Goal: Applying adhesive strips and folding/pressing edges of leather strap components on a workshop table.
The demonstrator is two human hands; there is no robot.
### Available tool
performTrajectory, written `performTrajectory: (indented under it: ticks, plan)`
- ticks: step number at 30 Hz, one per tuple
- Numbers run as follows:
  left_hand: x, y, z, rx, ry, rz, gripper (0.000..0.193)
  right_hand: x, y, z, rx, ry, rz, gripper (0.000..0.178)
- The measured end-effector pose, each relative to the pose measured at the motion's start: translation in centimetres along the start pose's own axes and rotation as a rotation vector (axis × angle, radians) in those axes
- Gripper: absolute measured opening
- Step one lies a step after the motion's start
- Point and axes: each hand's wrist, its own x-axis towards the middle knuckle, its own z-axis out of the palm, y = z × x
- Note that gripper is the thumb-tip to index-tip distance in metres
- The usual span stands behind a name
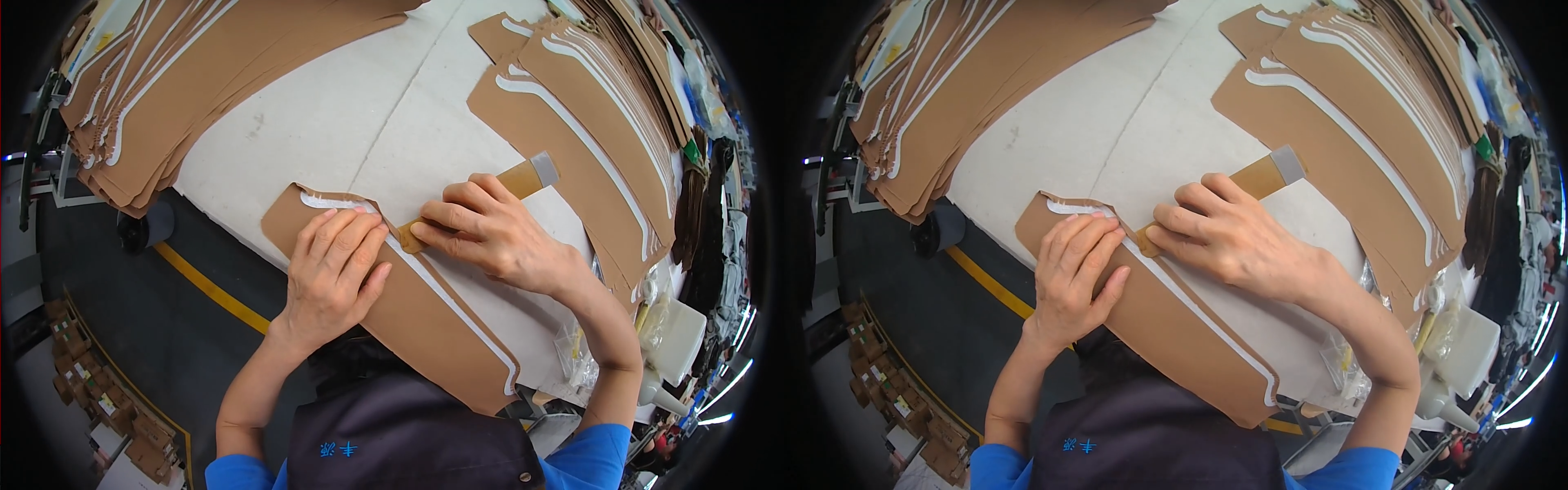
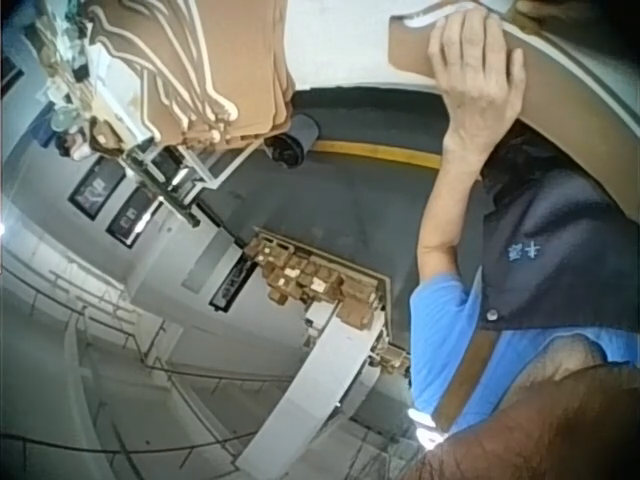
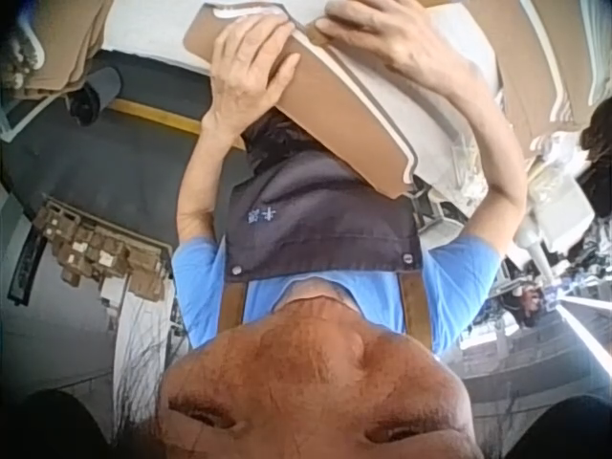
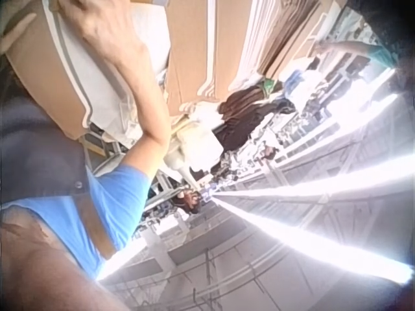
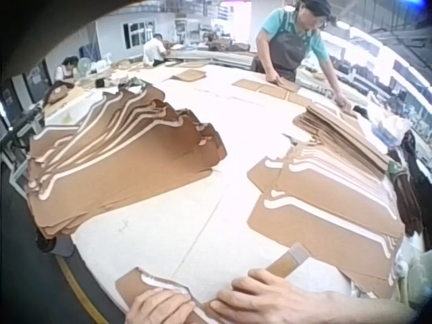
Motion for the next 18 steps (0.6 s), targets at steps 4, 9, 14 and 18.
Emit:
performTrajectory:
  ticks: [4, 9, 14, 18]
  plan:
    - [0.2, 0.1, -0.3, 0.002, 0.021, -0.025, 0.046, 0.3, 0.2, 0.1, -0.011, -0.009, -0.002, 0.037]
    - [-0.1, -0.4, -0.1, -0.017, 0.046, -0.053, 0.045, 0.9, 0.6, 0.4, -0.007, 0.003, -0.011, 0.037]
    - [-0.1, -0.8, 0.1, -0.039, 0.052, -0.036, 0.046, 1.6, 0.9, 0.4, -0.021, -0.011, -0.001, 0.036]
    - [-0.1, -0.6, 0.0, -0.042, 0.076, -0.067, 0.045, 2.1, 1.2, 0.6, -0.037, -0.021, -0.01, 0.036]
